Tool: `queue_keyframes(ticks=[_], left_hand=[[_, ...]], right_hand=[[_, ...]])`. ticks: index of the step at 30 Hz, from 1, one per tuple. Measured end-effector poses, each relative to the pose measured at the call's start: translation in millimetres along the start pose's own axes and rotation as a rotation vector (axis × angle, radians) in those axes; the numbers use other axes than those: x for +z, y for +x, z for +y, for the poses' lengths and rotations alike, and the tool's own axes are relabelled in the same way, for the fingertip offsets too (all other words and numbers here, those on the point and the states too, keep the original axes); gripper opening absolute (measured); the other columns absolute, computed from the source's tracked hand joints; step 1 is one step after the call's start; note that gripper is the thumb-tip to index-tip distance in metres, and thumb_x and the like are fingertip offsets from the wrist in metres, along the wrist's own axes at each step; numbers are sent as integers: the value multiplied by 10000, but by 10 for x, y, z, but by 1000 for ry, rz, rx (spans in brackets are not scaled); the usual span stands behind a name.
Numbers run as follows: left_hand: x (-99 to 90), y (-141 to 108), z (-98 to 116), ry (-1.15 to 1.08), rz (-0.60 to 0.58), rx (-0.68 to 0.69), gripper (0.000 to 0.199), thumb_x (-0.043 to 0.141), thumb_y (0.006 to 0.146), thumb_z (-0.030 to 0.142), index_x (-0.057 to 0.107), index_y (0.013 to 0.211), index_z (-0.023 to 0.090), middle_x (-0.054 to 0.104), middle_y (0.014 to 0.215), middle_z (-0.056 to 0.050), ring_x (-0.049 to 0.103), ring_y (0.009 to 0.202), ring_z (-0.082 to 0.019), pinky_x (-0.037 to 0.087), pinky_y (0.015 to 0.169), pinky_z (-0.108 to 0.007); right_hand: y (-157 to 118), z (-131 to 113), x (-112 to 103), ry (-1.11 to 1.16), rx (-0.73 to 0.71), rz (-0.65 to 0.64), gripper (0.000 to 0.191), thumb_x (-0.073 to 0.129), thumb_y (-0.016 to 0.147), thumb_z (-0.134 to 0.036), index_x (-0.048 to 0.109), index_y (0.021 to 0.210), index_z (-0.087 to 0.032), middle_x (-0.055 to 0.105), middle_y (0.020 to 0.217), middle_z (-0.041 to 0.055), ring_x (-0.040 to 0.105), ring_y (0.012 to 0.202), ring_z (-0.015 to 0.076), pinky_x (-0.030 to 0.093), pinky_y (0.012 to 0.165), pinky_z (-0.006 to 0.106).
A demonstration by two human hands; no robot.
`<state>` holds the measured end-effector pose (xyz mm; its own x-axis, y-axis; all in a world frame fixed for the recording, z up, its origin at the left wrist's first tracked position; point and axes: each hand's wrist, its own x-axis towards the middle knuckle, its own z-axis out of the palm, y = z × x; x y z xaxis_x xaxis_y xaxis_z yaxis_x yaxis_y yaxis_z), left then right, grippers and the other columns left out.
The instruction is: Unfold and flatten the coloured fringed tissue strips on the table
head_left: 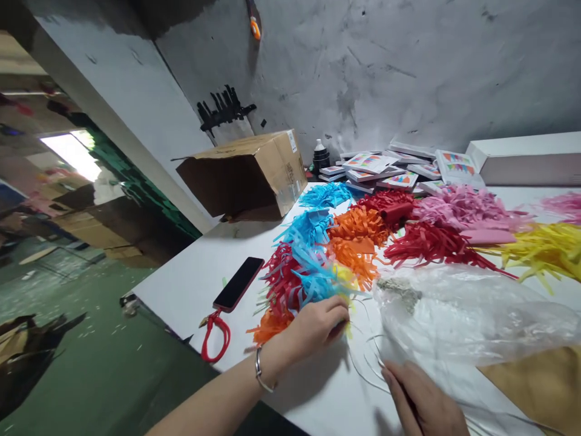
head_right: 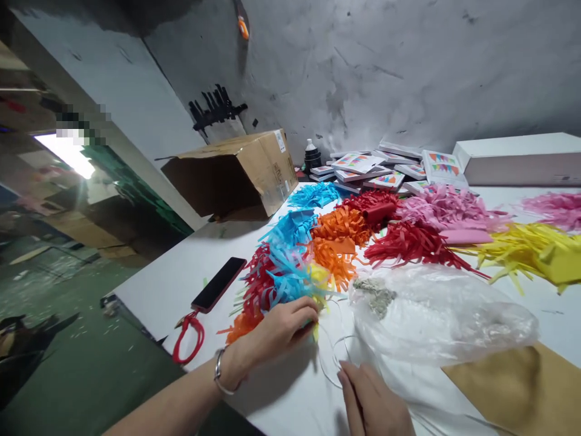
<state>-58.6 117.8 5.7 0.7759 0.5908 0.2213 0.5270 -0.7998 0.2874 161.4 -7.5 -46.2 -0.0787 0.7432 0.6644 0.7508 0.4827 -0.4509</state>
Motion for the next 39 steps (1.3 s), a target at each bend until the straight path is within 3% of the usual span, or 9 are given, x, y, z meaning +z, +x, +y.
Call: queue_keyframes(ticks=[5,12,17,22,25,28,32,35,39], left_hand=[[69,-27,275,15,19,62,154,466,960,114,609,955,172,717,992,-102,710,829,-206,568,648,-270],[144,-138,357,29,-12,37,126,505,953,131,619,961,185,728,1010,-79,730,844,-197,592,687,-260],[34,-239,342,50,9,-174,269,447,951,70,643,1090,189,707,1169,-113,748,888,-228,618,692,-304],[9,-193,747,-298,133,-179,337,541,991,222,585,1325,235,686,1273,-125,681,1146,-247,577,960,-348],[138,-104,986,-505,127,-130,219,538,1000,230,681,1166,235,758,1037,-95,717,951,-212,588,836,-301],[250,-56,1081,-638,149,-192,199,544,996,255,737,955,226,747,805,-71,692,760,-191,566,726,-293],[340,-63,1160,-962,179,-363,311,606,957,480,771,919,220,757,954,-120,619,561,-139,532,534,-266],[417,-68,1274,-1199,48,-478,424,621,911,604,778,937,211,732,884,-94,548,458,-97,448,429,-227],[415,-54,1410,-1199,-61,-522,485,604,913,633,782,927,182,542,575,25,431,424,-78,360,442,-204]], right_hand=[[214,-136,73,-154,-91,-4,277,428,1055,-228,645,1188,-120,687,796,55,679,639,141,493,583,212],[259,-249,278,-259,-45,10,388,304,1067,-173,574,792,-222,525,649,-14,513,497,138,312,506,296],[216,-5,-87,-325,-10,22,285,378,1079,-225,619,929,-195,609,718,-2,609,579,124,374,546,259],[193,-13,-465,-213,-107,-25,240,397,1073,-254,623,1076,-174,726,848,59,712,690,153,482,580,240],[174,-75,-584,-158,-138,-10,241,378,1074,-241,611,1094,-180,740,821,42,729,698,147,521,609,218],[85,-16,-674,-152,-26,2,217,387,1077,-260,589,1109,-189,737,873,42,741,770,140,540,680,200],[-94,64,-740,-150,-25,-227,280,360,1071,-248,598,922,-240,637,717,-18,658,562,111,484,518,200],[-156,-12,-787,-94,-92,-346,273,399,1049,-214,590,857,-252,584,669,-33,599,507,108,439,474,206],[-126,-129,-968,-118,-63,-228,202,440,1049,-245,629,979,-226,594,696,-10,614,546,114,450,516,204]])
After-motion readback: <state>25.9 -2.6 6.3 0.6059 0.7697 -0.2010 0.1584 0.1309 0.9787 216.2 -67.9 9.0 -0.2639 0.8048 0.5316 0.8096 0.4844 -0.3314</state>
